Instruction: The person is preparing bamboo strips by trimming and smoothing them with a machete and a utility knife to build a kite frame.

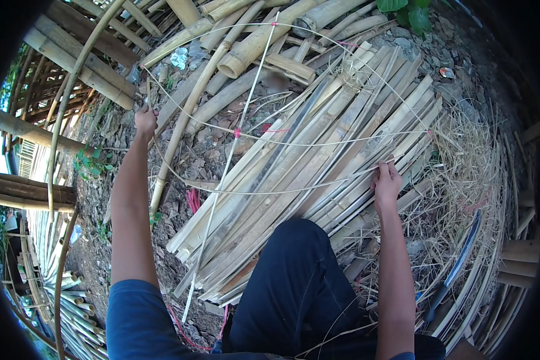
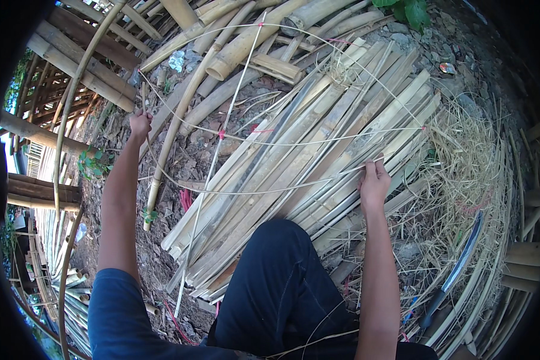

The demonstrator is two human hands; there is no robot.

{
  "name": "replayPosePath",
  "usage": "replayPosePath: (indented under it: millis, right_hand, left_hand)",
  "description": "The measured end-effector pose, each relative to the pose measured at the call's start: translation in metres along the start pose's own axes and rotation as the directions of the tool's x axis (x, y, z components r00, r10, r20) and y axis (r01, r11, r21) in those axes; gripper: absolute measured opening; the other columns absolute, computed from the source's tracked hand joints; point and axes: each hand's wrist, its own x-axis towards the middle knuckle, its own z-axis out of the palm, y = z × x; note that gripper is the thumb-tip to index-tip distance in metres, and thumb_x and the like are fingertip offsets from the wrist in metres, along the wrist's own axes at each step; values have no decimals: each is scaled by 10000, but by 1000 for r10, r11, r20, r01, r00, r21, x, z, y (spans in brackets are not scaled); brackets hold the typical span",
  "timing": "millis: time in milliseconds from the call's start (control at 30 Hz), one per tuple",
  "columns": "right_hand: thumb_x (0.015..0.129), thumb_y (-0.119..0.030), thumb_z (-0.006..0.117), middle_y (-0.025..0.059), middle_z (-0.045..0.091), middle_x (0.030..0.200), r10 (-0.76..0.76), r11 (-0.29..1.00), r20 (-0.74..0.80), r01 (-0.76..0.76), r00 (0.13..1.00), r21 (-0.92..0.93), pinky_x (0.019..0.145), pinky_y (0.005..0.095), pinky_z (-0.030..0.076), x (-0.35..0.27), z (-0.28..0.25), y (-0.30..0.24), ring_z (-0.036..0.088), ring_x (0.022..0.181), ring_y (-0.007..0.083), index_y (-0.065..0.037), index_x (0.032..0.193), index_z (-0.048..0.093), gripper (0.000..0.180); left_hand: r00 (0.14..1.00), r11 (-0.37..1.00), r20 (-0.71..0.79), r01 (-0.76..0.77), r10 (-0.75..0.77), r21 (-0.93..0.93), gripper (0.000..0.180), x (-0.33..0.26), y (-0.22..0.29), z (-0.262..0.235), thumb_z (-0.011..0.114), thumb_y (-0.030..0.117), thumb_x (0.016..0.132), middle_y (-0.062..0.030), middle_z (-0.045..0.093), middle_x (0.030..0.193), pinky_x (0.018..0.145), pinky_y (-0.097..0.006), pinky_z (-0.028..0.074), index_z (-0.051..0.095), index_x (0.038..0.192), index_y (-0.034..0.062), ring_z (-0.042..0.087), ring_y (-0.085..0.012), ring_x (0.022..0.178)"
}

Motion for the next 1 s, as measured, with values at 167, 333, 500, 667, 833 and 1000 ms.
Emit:
replayPosePath:
  millis: [167, 333, 500, 667, 833, 1000]
  right_hand:
    - [974, -197, 519, -47, 402, 624, -13, 1000, 11, 13, 1000, -12, 433, 243, 346, 0, -1, 1, 365, 492, 52, -61, 892, 580, 170]
    - [983, -179, 511, -44, 411, 622, -6, 1000, 13, 6, 1000, -4, 415, 241, 324, 4, -1, 3, 359, 468, 49, -35, 1036, 593, 174]
    - [984, -179, 511, -44, 414, 625, -11, 1000, -5, 11, 1000, -2, 408, 235, 320, 3, -1, 3, 355, 461, 46, -31, 1042, 591, 177]
    - [982, -177, 510, -42, 414, 624, -14, 1000, -3, 14, 1000, 9, 406, 234, 318, 2, 2, 3, 353, 460, 45, -31, 1016, 591, 170]
    - [976, -176, 511, -43, 404, 619, -4, 1000, -10, 4, 1000, -1, 409, 238, 314, 3, -1, 4, 350, 459, 48, -33, 995, 600, 170]
    - [977, -192, 511, -46, 395, 621, -4, 1000, -3, 4, 1000, 12, 412, 239, 322, 0, 1, 2, 348, 470, 49, -41, 966, 592, 172]
  left_hand:
    - [1000, 1000, -4, 5, -5, 9, 278, -2, 3, 2, 446, 129, 978, -16, 483, 594, 400, -289, 359, 579, 759, 20, 430, -111, 457]
    - [1000, 1000, 8, 17, -17, 13, 260, 2, 2, -2, 452, 140, 978, -18, 510, 615, 413, -283, 389, 598, 792, 31, 461, -108, 486]
    - [998, 995, -52, 27, -22, 96, 238, 4, 7, 1, 448, 138, 979, -25, 560, 664, 434, -285, 422, 622, 858, 29, 497, -107, 523]
    - [999, 995, -30, 14, -11, 100, 236, 15, 13, -2, 446, 139, 980, -34, 594, 706, 455, -292, 441, 637, 903, 23, 528, -113, 552]
    - [999, 996, -51, 6, -1, 85, 244, 16, 18, 3, 447, 145, 983, -28, 580, 692, 460, -294, 440, 642, 923, 11, 514, -116, 540]
    - [997, 999, -70, -18, 20, 29, 251, 18, 14, 0, 455, 166, 986, -21, 563, 673, 460, -294, 441, 643, 918, 14, 507, -116, 530]
